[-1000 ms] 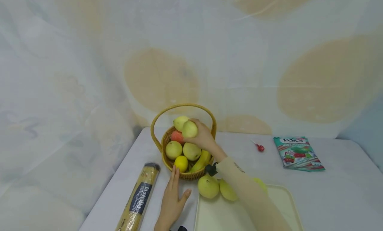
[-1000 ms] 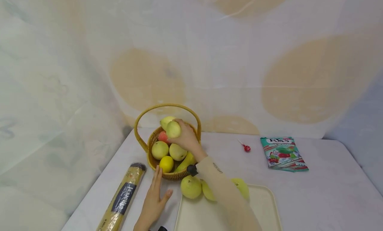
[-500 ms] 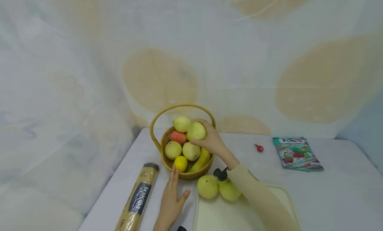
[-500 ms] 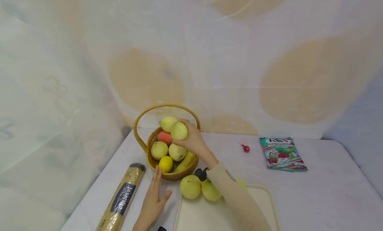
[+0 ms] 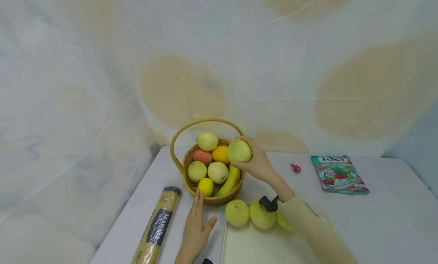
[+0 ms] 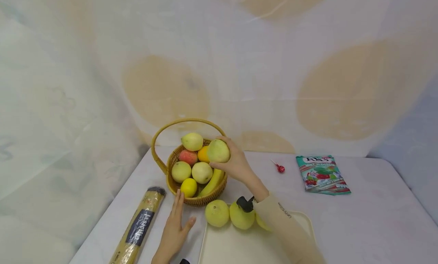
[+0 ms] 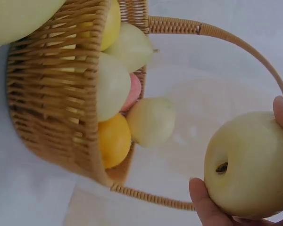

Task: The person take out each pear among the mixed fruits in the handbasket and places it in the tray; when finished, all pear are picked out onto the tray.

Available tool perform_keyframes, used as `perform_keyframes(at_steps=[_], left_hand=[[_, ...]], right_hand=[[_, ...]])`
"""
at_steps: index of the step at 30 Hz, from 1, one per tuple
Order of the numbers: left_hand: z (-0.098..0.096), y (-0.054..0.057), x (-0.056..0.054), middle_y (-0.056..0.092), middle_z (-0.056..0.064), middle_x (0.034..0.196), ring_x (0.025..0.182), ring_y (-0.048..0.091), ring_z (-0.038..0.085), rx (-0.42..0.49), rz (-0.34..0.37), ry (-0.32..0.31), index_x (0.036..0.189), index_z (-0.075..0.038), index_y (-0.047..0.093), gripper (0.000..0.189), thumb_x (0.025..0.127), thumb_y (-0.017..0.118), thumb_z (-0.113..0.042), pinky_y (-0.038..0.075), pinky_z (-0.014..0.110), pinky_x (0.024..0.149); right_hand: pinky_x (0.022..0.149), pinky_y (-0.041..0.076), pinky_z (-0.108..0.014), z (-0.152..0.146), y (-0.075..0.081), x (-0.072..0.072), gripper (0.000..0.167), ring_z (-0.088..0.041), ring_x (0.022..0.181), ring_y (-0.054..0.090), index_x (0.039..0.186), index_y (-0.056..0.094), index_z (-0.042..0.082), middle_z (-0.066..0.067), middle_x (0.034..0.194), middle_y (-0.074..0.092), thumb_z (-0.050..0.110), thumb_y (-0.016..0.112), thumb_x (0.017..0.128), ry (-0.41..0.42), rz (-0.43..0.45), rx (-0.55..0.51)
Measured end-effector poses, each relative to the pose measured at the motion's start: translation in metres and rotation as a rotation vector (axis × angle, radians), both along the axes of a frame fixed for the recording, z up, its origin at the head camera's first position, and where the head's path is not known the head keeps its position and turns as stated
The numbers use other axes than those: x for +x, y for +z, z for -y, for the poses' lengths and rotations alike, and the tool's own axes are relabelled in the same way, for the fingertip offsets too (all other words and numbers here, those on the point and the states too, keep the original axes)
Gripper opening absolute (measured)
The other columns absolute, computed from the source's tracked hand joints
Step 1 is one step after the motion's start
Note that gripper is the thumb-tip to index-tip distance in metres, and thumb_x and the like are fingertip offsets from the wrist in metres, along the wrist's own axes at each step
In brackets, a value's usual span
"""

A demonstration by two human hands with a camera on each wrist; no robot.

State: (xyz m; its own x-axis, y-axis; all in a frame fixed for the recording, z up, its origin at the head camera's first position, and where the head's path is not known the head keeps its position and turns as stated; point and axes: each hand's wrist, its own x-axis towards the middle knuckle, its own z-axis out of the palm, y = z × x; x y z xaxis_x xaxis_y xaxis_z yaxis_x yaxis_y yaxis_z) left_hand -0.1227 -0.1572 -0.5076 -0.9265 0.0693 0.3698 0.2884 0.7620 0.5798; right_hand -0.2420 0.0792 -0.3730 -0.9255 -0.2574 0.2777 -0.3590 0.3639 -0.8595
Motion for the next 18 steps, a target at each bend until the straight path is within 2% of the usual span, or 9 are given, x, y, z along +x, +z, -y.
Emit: perform_keyframes(at_steps=[7,12,18], left_hand=[[-0.001,0.0,0.001,0.015,0.01,0.164,0.141,0.034,0.042,-0.012,-0.026,-0.005,0.155,-0.007,0.02,0.082,0.091,0.066,-0.03,0.035,0.063,0.107],[-0.001,0.002,0.001,0.017,0.014,0.162,0.14,0.034,0.044,-0.006,-0.033,-0.007,0.155,-0.007,0.02,0.083,0.09,0.067,-0.028,0.035,0.064,0.106],[0.0,0.001,0.001,0.016,0.014,0.163,0.14,0.033,0.043,-0.002,-0.021,-0.008,0.155,-0.008,0.018,0.083,0.09,0.067,-0.028,0.034,0.064,0.107]], right_hand=[[0.086,0.054,-0.048,-0.028,-0.002,0.013,0.077,-0.036,0.113,0.057,0.144,0.037,0.027,-0.014,0.141,0.05,0.025,0.08,0.08,-0.053,0.004,0.023],[0.081,0.054,-0.042,-0.048,-0.004,0.024,0.078,-0.036,0.11,0.057,0.144,0.035,0.031,-0.014,0.14,0.049,0.027,0.08,0.08,-0.104,0.019,0.052],[0.078,0.053,-0.04,-0.067,-0.008,0.037,0.079,-0.038,0.111,0.056,0.145,0.033,0.03,-0.017,0.14,0.048,0.023,0.08,0.081,-0.138,-0.008,0.048]])
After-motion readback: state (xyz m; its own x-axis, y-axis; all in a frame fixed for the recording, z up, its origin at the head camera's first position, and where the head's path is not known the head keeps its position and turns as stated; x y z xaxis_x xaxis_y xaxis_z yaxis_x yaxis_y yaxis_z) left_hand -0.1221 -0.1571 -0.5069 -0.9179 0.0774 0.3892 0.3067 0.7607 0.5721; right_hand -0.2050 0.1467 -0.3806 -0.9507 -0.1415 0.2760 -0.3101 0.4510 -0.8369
